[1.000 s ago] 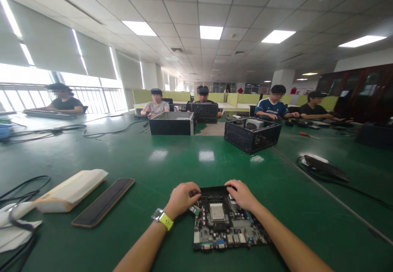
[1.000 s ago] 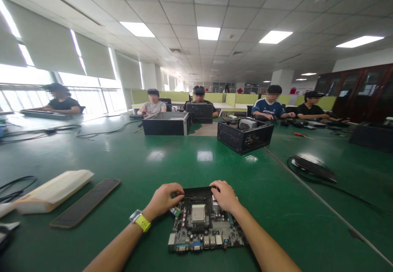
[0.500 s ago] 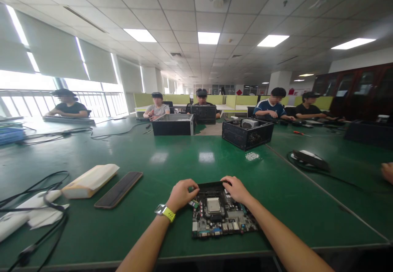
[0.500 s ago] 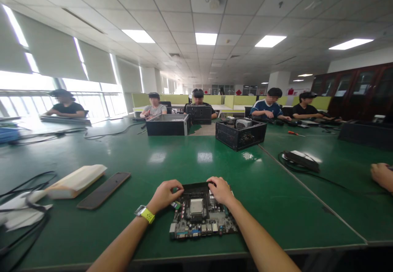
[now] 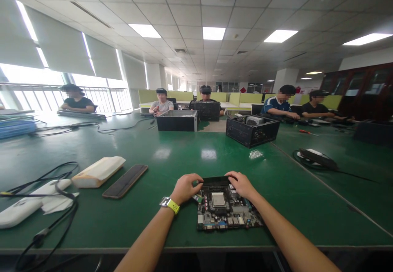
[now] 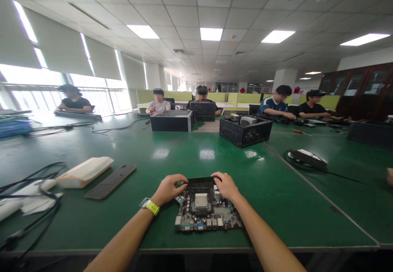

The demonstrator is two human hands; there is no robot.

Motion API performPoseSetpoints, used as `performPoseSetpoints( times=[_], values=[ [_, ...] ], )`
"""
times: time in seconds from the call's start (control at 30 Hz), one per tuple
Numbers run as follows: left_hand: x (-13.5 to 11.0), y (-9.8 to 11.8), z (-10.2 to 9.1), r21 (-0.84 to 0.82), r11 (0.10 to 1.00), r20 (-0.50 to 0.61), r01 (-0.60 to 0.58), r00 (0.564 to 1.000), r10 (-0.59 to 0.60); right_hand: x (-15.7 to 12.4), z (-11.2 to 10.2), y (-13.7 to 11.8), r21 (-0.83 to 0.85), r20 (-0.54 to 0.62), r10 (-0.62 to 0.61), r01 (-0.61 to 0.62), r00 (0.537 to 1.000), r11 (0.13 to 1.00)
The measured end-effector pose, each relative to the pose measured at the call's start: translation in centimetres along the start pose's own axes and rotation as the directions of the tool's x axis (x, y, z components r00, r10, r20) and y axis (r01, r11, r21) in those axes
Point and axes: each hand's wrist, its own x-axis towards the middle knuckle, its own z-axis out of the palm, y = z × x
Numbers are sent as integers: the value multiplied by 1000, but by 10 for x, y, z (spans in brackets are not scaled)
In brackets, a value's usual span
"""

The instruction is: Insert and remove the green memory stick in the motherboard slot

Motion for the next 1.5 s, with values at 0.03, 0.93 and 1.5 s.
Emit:
performPoseSetpoints(
  times=[0.03,0.93,1.5],
  values=[
    [0,0,0,6,1000,3,9,1000,-9,0,0,0,1,-2,-1,1,1000,1000],
    [38,-22,-10,206,978,225,-20,974,-28,19,-1,3,-69,9,-4,4,1000,998],
    [50,-34,-11,-29,999,229,41,973,-34,34,-2,14,-21,4,10,-10,1000,1000]
  ],
)
